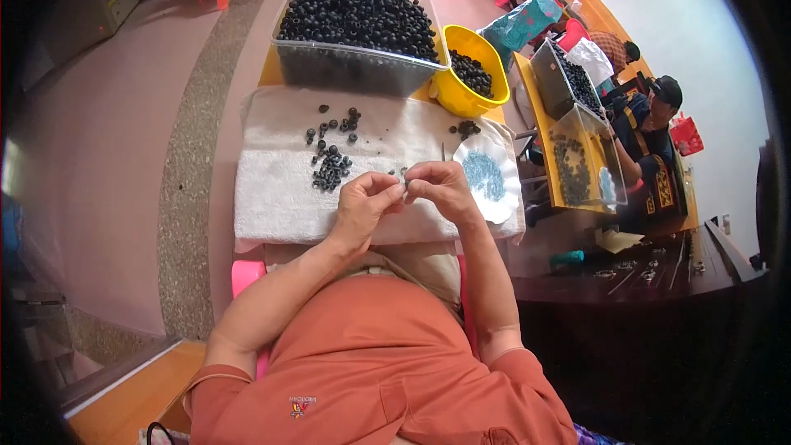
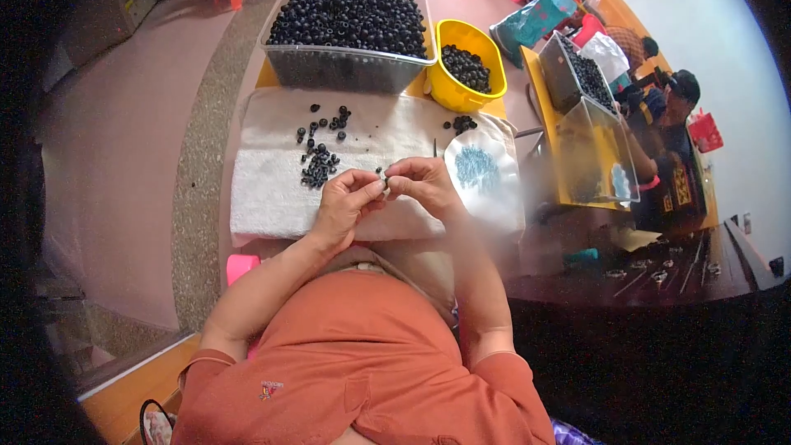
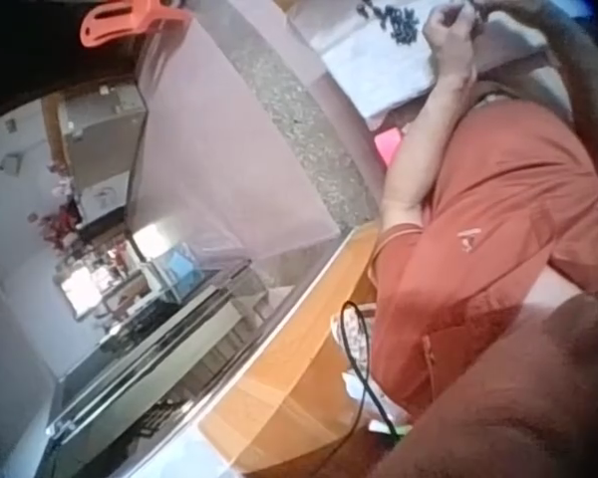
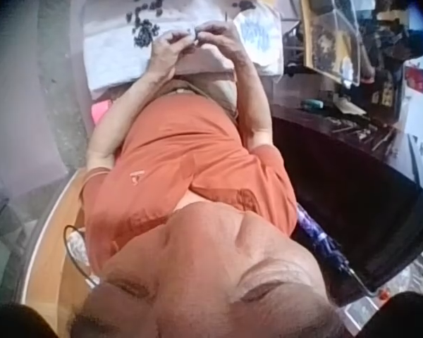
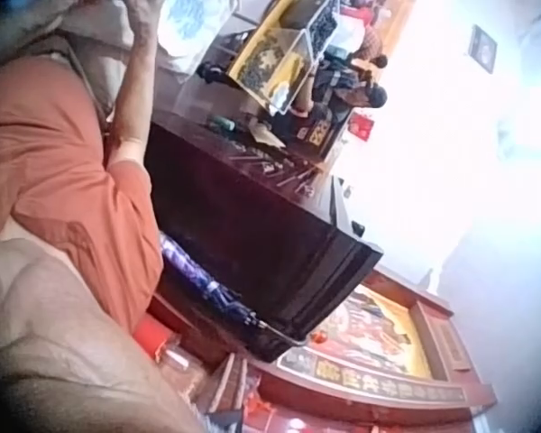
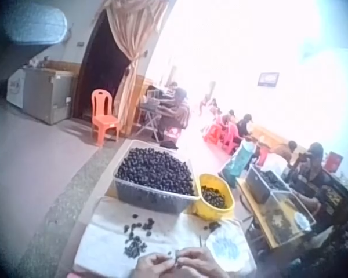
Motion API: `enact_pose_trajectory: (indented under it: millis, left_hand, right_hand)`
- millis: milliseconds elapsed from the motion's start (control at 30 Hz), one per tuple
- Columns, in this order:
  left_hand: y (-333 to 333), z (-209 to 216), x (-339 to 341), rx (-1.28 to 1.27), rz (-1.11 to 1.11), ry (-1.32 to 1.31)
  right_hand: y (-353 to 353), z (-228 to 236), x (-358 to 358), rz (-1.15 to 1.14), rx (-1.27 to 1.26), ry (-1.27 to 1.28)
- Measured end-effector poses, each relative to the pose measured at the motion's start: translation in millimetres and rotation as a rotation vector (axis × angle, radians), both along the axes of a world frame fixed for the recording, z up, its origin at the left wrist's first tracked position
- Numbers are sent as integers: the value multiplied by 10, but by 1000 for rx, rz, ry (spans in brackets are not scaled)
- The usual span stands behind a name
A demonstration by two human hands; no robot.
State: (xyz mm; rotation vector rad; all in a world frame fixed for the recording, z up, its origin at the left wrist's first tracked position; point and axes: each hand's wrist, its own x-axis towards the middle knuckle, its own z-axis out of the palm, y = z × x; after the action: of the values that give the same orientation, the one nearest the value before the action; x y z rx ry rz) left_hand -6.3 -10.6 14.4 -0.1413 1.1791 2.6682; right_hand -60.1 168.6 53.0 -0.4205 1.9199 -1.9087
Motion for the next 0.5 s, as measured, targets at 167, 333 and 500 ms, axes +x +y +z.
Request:
enact_pose_trajectory:
  millis: [167,333,500]
  left_hand:
    - [-8,-19,0,0,-23,16]
    - [-22,-3,4,-9,-68,-7]
    - [-22,-15,-2,1,-100,-12]
  right_hand:
    - [41,-6,-14,60,4,41]
    - [53,-6,-3,90,48,65]
    - [106,-10,-12,135,60,83]
